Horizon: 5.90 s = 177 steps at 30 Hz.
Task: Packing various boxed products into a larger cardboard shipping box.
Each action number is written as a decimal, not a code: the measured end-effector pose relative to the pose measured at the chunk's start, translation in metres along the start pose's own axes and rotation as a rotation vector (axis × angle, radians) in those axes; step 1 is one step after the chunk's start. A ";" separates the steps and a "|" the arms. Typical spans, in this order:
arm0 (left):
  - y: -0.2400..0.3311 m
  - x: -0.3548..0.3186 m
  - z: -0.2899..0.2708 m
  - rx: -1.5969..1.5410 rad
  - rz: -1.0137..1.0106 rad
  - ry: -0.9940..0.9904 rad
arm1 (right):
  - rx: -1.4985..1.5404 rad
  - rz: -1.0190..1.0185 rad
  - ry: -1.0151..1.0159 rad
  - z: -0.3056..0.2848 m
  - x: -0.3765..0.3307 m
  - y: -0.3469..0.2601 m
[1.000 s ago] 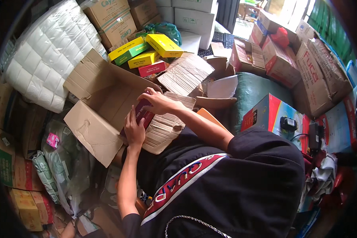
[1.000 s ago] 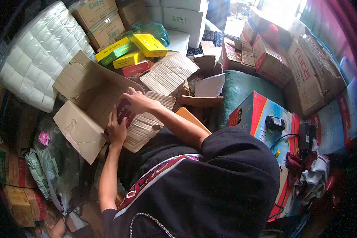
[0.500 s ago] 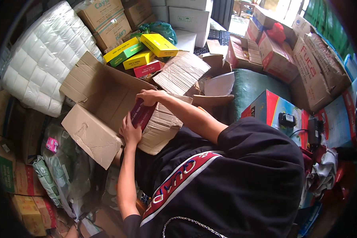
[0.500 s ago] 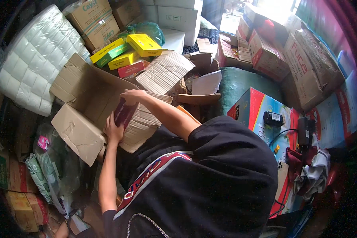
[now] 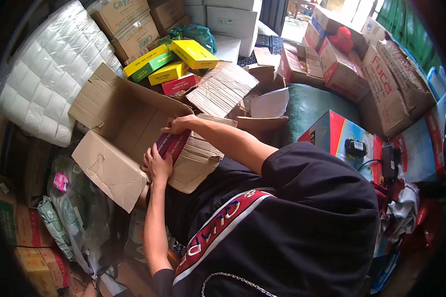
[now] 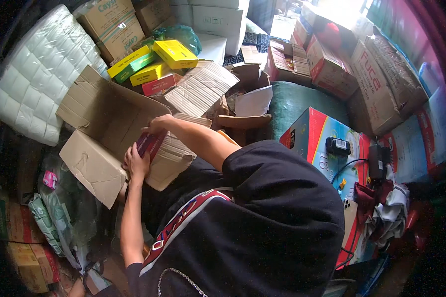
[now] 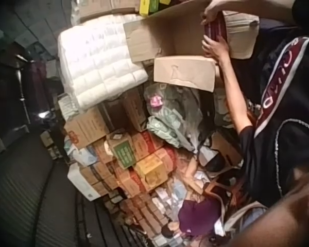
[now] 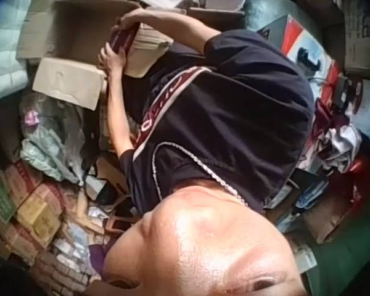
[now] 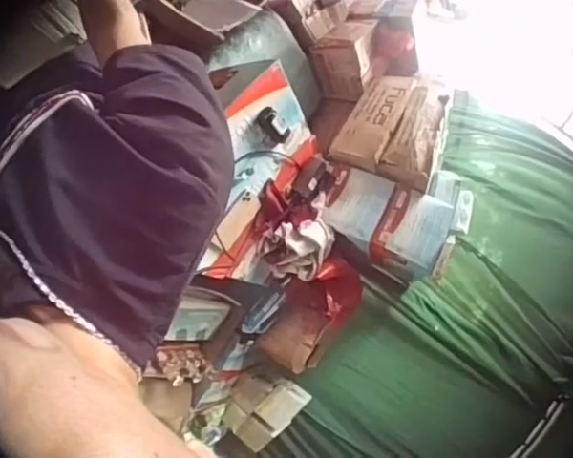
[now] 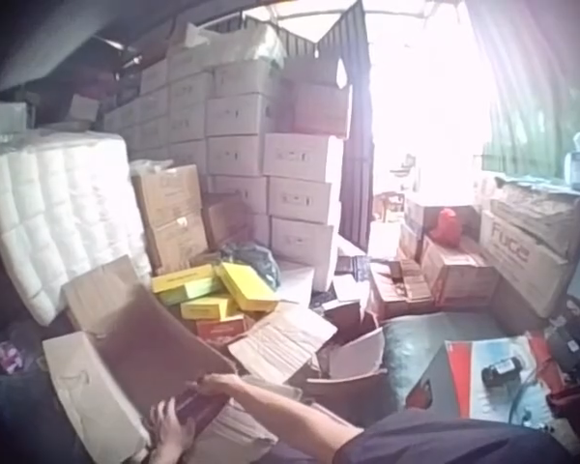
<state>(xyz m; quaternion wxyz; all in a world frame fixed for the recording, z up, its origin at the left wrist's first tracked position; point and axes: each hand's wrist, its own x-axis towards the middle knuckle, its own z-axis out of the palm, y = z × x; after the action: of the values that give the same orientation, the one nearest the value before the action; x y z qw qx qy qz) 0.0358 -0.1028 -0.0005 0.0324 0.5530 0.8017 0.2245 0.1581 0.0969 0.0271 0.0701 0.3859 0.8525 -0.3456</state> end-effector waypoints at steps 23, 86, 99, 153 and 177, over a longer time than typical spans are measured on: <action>0.010 -0.006 -0.023 0.107 0.098 0.011 | 0.102 0.167 -0.046 0.002 -0.011 -0.009; 0.005 -0.003 -0.017 0.137 0.123 -0.025 | 0.138 0.176 0.076 0.008 -0.008 0.001; 0.007 -0.005 -0.022 0.133 0.107 -0.050 | 0.125 0.125 0.103 0.004 -0.026 -0.006; 0.007 -0.003 -0.019 0.157 0.125 0.022 | 0.294 0.329 0.892 -0.107 -0.009 -0.001; 0.007 -0.006 -0.022 0.115 0.093 0.025 | 1.816 0.312 0.715 -0.172 0.027 0.095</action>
<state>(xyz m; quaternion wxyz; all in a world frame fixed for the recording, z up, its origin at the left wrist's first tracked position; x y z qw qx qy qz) 0.0379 -0.1136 0.0205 -0.0200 0.5879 0.7869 0.1865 0.2313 0.2679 0.0949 -0.4696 0.4828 0.1743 -0.7184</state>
